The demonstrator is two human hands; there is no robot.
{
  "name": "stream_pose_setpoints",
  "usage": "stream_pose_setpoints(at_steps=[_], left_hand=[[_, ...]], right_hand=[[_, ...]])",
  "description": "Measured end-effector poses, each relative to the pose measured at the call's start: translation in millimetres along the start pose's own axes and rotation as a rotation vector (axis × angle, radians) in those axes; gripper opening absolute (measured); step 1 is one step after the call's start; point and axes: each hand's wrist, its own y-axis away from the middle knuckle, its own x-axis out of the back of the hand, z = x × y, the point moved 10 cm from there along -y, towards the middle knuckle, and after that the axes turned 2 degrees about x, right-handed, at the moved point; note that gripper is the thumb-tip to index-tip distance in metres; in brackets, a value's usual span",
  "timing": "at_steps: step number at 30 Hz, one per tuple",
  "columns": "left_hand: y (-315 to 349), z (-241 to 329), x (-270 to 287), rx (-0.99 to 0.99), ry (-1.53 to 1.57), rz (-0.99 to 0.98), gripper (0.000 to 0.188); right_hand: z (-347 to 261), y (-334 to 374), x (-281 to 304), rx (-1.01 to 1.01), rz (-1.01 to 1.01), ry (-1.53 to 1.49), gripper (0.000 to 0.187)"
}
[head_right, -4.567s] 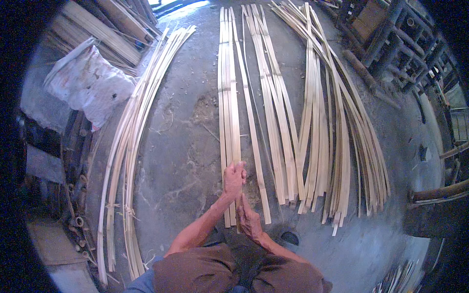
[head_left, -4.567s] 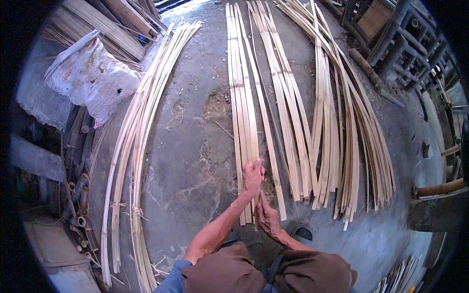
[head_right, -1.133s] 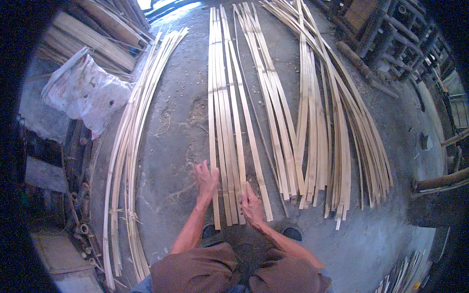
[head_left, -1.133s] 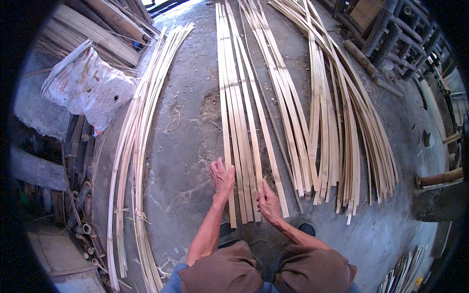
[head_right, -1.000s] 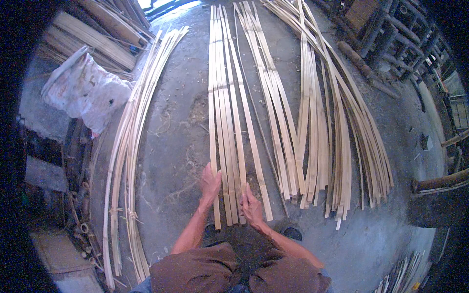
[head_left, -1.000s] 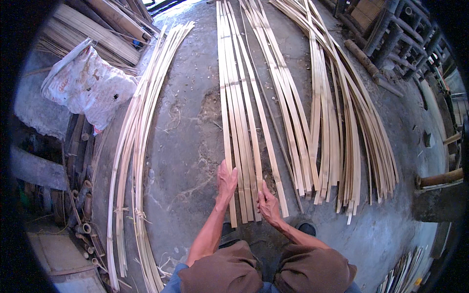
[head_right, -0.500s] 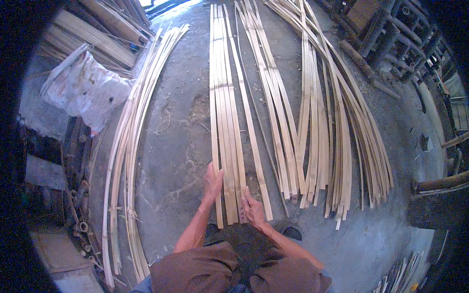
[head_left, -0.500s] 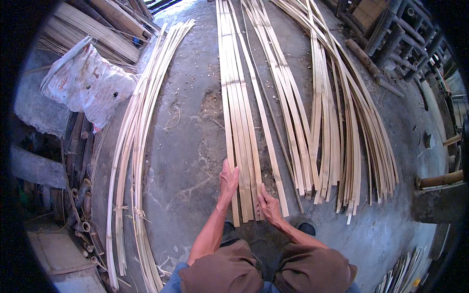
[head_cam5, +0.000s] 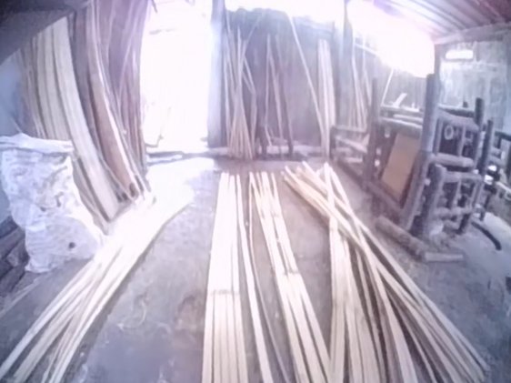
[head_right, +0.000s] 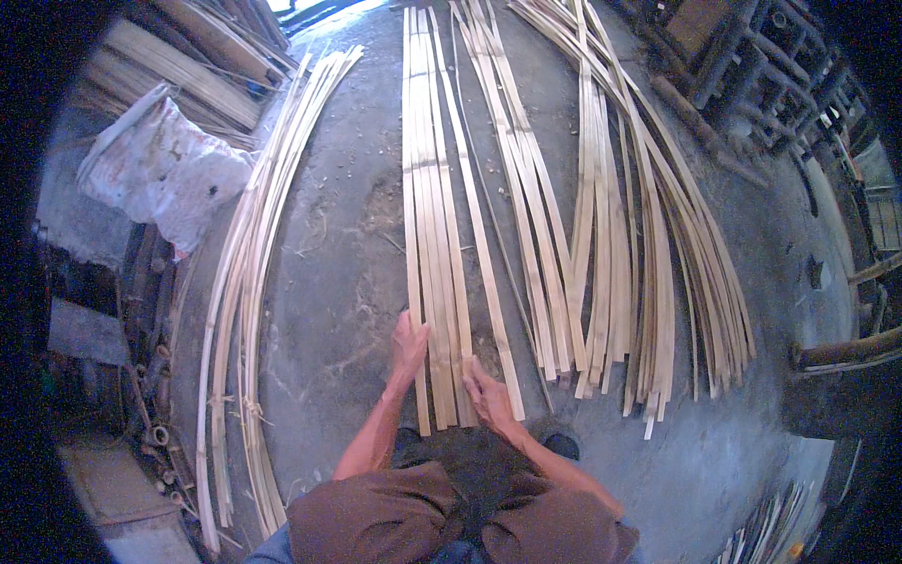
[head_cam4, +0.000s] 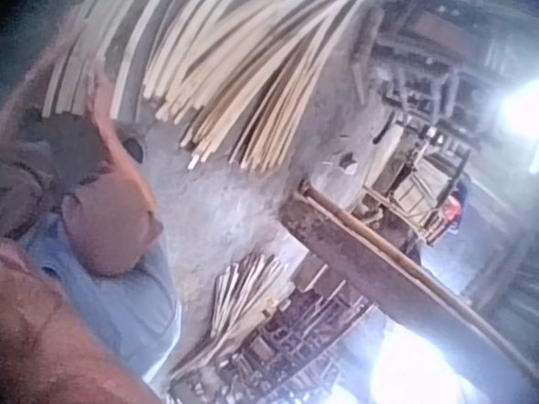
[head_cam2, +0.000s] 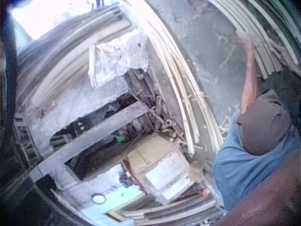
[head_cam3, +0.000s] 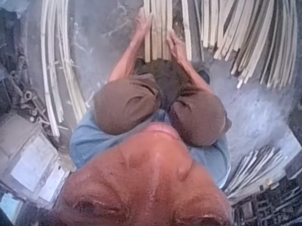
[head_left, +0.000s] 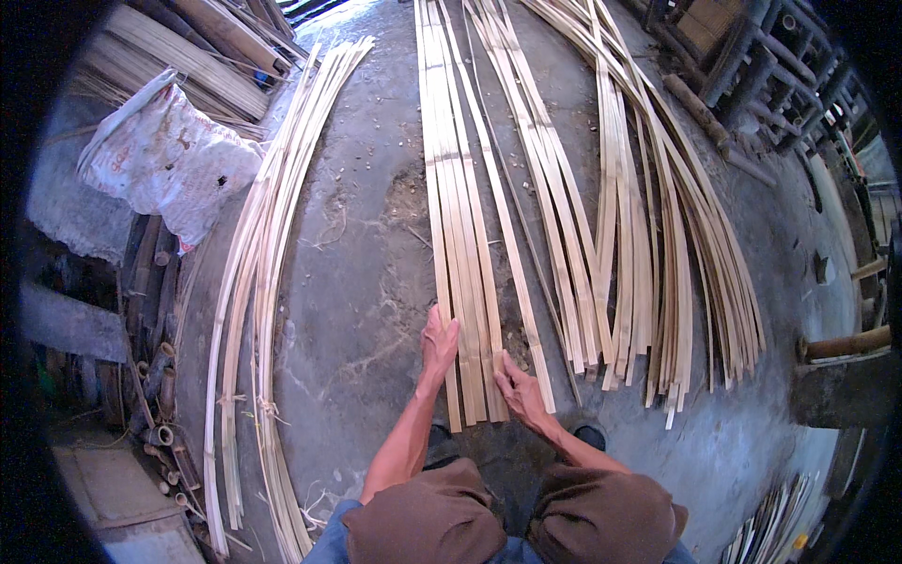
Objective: The person gathers thin bamboo strips from a pile, unties a bundle, and arranges the strips on the floor into neat parallel rows. The person repeatedly picks up, aligns, and places the strips to form organized stacks.
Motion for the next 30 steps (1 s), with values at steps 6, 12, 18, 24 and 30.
stream_pose_setpoints(at_steps=[6,12,18,24,30], left_hand=[[-1,-1,2,0.010,0.079,0.011,0.040],[0,-1,3,0.011,0.078,0.021,0.040],[0,-2,4,0.018,0.106,0.013,0.039],[-1,-8,2,0.035,0.081,0.024,0.043],[-2,-10,4,0.027,0.079,0.025,0.043]], right_hand=[[-43,17,14,0.234,0.167,0.015,0.064],[-30,14,22,0.333,0.368,0.010,0.060],[-27,20,22,0.244,0.361,-0.022,0.057],[-31,18,24,0.443,0.377,0.074,0.056],[-10,16,6,0.028,0.052,-0.290,0.039]])
